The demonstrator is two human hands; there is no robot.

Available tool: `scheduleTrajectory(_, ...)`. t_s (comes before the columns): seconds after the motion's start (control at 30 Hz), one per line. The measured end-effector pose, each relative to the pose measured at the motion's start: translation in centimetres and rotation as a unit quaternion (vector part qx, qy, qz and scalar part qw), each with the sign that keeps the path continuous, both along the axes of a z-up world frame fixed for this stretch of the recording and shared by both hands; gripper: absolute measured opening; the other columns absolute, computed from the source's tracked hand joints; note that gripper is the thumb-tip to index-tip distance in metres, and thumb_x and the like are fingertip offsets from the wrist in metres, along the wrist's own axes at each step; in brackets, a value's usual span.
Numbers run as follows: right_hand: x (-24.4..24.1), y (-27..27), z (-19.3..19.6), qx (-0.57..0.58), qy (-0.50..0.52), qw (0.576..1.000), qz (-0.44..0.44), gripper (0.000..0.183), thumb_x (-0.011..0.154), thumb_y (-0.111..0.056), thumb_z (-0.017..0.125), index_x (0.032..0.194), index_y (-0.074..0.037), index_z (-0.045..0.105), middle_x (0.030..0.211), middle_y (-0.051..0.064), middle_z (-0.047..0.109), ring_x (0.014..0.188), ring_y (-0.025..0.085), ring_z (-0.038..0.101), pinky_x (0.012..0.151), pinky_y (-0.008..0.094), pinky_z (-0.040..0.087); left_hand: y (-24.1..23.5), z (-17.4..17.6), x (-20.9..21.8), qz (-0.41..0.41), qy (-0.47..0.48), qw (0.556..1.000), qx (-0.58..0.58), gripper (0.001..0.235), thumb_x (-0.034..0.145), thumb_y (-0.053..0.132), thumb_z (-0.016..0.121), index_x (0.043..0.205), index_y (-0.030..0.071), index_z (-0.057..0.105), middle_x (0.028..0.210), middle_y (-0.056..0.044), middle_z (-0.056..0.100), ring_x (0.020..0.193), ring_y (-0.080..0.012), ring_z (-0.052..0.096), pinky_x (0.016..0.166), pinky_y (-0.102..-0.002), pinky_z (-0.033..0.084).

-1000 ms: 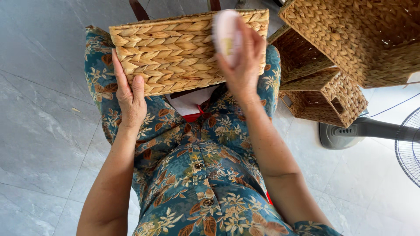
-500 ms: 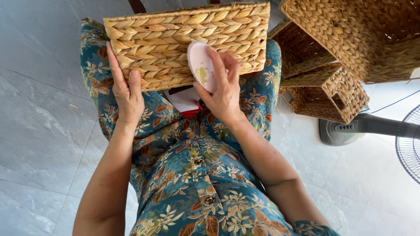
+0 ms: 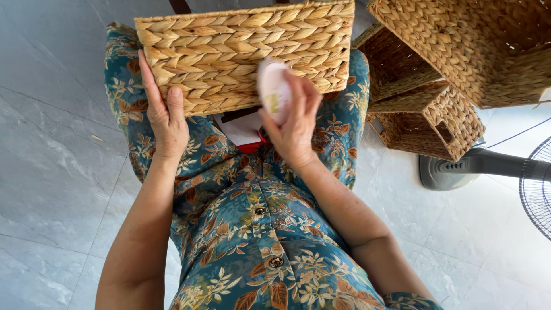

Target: The person wipes the interior of a woven basket with a green cloth, then moves to a sink to wet a brush and scrub the exterior of a smaller woven basket. The person handles two baskets and uses a cloth and brush during the cleaning process.

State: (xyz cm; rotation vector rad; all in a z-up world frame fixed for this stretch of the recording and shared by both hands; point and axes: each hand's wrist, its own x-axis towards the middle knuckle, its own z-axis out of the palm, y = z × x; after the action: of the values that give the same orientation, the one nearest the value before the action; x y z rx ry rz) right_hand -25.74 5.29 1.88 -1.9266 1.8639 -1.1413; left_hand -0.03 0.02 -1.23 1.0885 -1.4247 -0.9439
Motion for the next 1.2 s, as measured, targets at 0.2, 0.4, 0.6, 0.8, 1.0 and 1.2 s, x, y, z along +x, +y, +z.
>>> scheduleTrajectory(0.2,-5.9,-1.3,0.9,-0.027,0.004,0.993,-0.111,0.086,0.091,-0.012,0.087,0.158,-0.016,0.034,0.147,0.018,0.033,0.139,0.035,0.043,0.113,0.047,0.053,0.0,-0.3,0.1,-0.014,0.003,1.000,-0.008,0.060,0.125,0.042,0.042,0.167,0.022,0.003,0.173,-0.009,0.032,0.156,-0.0196,0.042,0.132,-0.033,0.040)
scheduleTrajectory(0.4,-4.1,-0.5,1.1,-0.043,0.026,0.991,-0.126,0.089,0.087,-0.005,0.083,0.160,-0.018,0.033,0.146,0.018,0.037,0.139,0.039,0.043,0.120,0.051,0.046,-0.1,0.0,0.2,-0.001,-0.015,1.000,-0.014,0.061,0.125,0.043,0.041,0.168,0.021,0.004,0.172,-0.010,0.033,0.155,-0.0199,0.044,0.130,-0.032,0.039)
scheduleTrajectory(0.6,3.7,-1.1,0.9,0.024,0.023,0.995,0.095,0.094,0.079,-0.018,0.090,0.155,-0.015,0.034,0.140,0.024,0.039,0.131,0.042,0.046,0.107,0.051,0.053,0.0,0.9,-0.1,0.009,-0.020,1.000,-0.002,0.062,0.124,0.042,0.042,0.167,0.017,0.005,0.170,-0.012,0.038,0.153,-0.0198,0.045,0.128,-0.032,0.038)
scheduleTrajectory(0.8,-4.4,-3.1,0.6,-0.067,0.101,0.991,-0.059,0.088,0.084,-0.015,0.088,0.155,-0.020,0.036,0.140,0.019,0.043,0.132,0.037,0.046,0.106,0.050,0.053,0.0,1.0,-0.3,0.001,-0.001,1.000,-0.002,0.062,0.124,0.040,0.044,0.167,0.017,0.005,0.171,-0.013,0.033,0.154,-0.0206,0.042,0.130,-0.032,0.036)
scheduleTrajectory(1.0,-8.2,-4.1,1.3,-0.052,-0.046,0.983,-0.172,0.087,0.093,-0.007,0.083,0.164,-0.025,0.035,0.141,0.015,0.037,0.134,0.033,0.051,0.114,0.049,0.059,0.1,1.2,0.0,-0.001,0.003,1.000,0.004,0.062,0.124,0.039,0.043,0.167,0.016,0.005,0.170,-0.012,0.035,0.153,-0.0196,0.043,0.129,-0.031,0.036)
scheduleTrajectory(1.2,0.9,-5.3,0.3,-0.003,0.003,1.000,0.010,0.092,0.089,-0.013,0.088,0.162,-0.024,0.034,0.147,0.015,0.035,0.139,0.037,0.046,0.113,0.053,0.056,0.0,1.5,-0.2,0.004,-0.018,1.000,0.010,0.065,0.122,0.040,0.041,0.170,0.016,0.003,0.168,-0.011,0.039,0.151,-0.0189,0.047,0.127,-0.031,0.040)
